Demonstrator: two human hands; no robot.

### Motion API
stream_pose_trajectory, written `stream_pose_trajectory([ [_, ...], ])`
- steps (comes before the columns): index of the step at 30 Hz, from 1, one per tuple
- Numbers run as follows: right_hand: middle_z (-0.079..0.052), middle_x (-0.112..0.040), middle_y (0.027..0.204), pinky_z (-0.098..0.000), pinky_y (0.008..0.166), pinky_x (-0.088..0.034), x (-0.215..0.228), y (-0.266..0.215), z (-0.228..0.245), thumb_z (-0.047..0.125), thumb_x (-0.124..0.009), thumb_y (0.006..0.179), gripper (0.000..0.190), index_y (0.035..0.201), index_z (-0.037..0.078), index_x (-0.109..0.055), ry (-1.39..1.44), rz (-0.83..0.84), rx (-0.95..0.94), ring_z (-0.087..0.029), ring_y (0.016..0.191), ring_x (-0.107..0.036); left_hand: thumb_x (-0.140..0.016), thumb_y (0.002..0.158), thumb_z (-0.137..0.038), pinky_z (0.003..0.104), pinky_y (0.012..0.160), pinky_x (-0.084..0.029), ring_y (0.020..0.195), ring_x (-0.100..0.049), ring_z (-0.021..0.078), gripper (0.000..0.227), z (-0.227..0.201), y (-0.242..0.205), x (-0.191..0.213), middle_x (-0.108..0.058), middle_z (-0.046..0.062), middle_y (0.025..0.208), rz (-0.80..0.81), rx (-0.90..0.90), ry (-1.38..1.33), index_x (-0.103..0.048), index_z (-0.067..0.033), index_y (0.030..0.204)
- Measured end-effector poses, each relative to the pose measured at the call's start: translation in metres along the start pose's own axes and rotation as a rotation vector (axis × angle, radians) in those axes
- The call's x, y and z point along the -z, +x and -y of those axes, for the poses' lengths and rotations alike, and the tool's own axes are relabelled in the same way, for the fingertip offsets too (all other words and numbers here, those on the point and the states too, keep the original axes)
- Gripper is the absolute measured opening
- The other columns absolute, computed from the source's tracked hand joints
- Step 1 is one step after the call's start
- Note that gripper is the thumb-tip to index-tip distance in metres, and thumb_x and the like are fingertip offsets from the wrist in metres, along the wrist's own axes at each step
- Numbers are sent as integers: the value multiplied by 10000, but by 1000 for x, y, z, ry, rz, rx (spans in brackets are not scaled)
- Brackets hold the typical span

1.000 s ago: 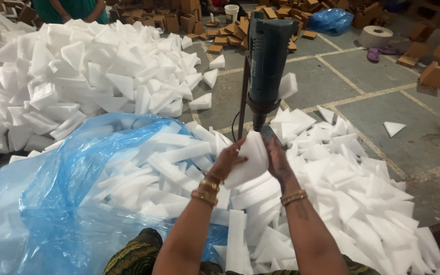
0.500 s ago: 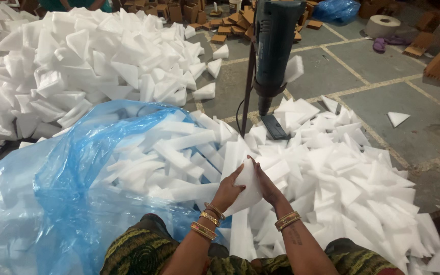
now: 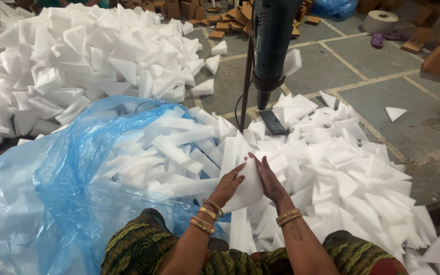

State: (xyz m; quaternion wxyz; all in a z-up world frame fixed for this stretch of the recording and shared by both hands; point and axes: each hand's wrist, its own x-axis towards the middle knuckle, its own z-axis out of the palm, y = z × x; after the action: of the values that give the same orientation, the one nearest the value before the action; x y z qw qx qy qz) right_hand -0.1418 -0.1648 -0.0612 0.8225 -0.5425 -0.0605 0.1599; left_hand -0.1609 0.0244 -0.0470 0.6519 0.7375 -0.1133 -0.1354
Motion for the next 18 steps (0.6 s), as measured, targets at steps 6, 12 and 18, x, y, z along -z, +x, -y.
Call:
stream_pose_trajectory([
  [6,-107,-606,1331,-357,1046,-473,10,-2,4,269,-520,1030,533,1520,64,-475,9,-38,-37,-198,1180,-584,-601,957,-74,291,881,-520,963,-589,135,576,9,7,11,-689,80,1192,91,17,-105,-525,-185,1517],
  [12,-68,-666,1171,-371,920,-537,24,2,2,170,-578,996,402,1386,75,-566,85,-156,24,-173,1034,-649,-658,944,-209,308,833,-533,886,-640,199,514,5,8,32,-758,152,1057,-19,-1,198,-593,-164,1452],
  [18,-54,-665,1130,-386,906,-541,52,11,-10,181,-606,997,331,1317,98,-592,219,-282,143,-180,1027,-636,-732,895,-332,375,844,-530,937,-692,239,417,18,7,60,-748,139,1027,-143,-136,305,-763,13,1126],
])
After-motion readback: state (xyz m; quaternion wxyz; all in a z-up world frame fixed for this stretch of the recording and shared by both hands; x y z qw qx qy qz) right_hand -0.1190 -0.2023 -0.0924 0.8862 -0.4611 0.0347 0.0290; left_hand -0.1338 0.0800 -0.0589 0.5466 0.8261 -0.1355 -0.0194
